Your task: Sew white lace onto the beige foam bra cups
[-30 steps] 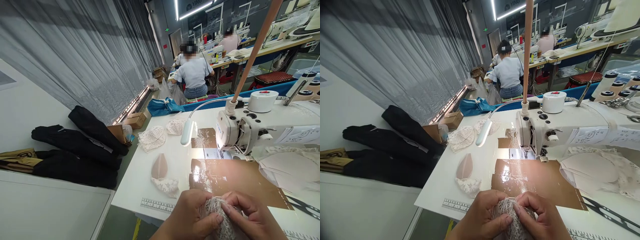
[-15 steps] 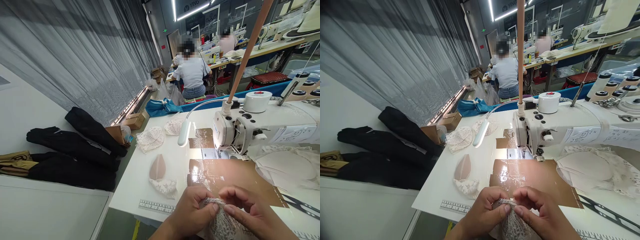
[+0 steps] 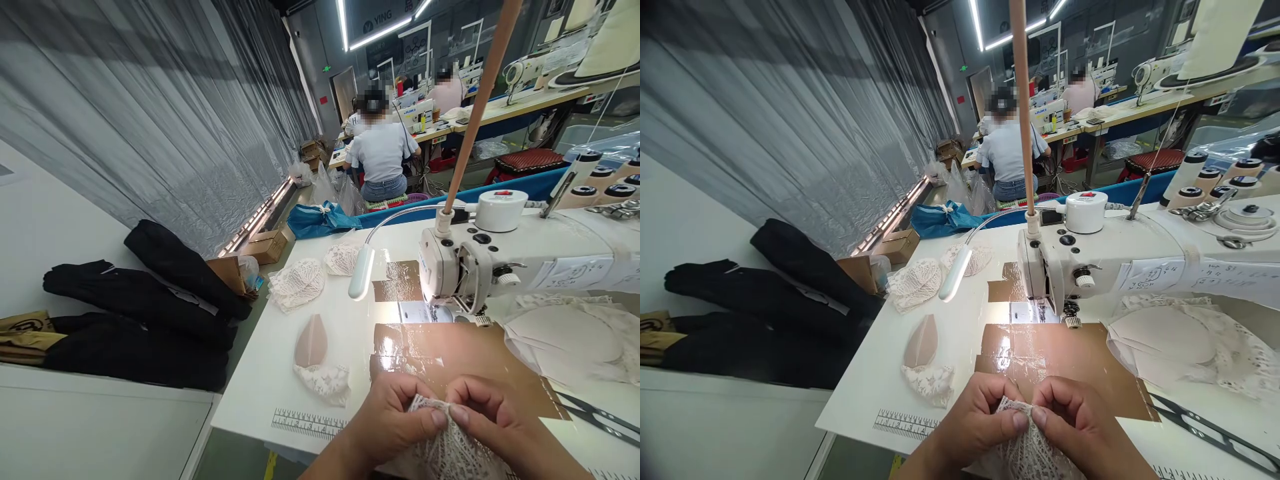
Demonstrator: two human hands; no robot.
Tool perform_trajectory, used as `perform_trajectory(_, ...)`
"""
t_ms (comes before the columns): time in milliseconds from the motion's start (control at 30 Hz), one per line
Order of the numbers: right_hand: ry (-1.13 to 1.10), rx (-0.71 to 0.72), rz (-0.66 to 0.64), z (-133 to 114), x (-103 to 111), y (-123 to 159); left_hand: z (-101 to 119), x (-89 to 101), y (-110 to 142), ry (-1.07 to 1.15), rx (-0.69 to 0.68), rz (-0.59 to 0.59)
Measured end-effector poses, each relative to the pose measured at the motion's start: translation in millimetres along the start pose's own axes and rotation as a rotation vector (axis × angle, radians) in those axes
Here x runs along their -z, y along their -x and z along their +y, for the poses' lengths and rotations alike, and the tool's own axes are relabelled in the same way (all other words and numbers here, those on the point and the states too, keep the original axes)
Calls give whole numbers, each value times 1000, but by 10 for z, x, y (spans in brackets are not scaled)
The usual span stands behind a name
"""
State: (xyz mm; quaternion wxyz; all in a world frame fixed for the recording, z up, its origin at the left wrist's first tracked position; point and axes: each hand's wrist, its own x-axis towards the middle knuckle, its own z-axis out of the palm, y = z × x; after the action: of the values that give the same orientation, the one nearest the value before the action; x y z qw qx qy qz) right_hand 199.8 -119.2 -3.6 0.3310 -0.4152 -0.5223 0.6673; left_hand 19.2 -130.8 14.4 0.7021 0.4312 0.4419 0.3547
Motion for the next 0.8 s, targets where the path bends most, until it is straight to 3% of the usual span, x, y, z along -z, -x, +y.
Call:
perform_trajectory(100,27,16,32,-10,25,-41,4,33,-23,211,73,78)
perform_trajectory(200,59,45,122,-36,146,-15,216,244,6,193,-70,230)
perform_trajectory(267,107,24,199,-64,276,28,416,414,-11,-108,-262,413)
perform_trajectory(333,221,15,258,-105,417,51,554,505,-122,-639,-433,586)
perform_trajectory(367,302,29,276,-131,483,44,576,500,-221,-940,-491,610)
perform_trajectory(400,391,56,279,-158,541,21,562,458,-343,-1236,-525,574)
perform_trajectory(433,489,93,265,-186,590,-18,514,382,-480,-1547,-522,460)
perform_trajectory(467,603,133,234,-211,628,-71,438,279,-619,-1628,-520,371)
perform_trajectory(567,934,220,127,-249,680,-267,156,-81,-923,-1736,-476,209)
perform_trajectory(633,1051,243,107,-223,667,-377,29,-252,-959,-1774,-467,130)
perform_trajectory(700,1087,274,87,-154,627,-444,3,-304,-889,-1790,-480,83)
perform_trajectory(800,1153,351,42,-5,560,-473,109,-178,-750,-1707,-484,53)
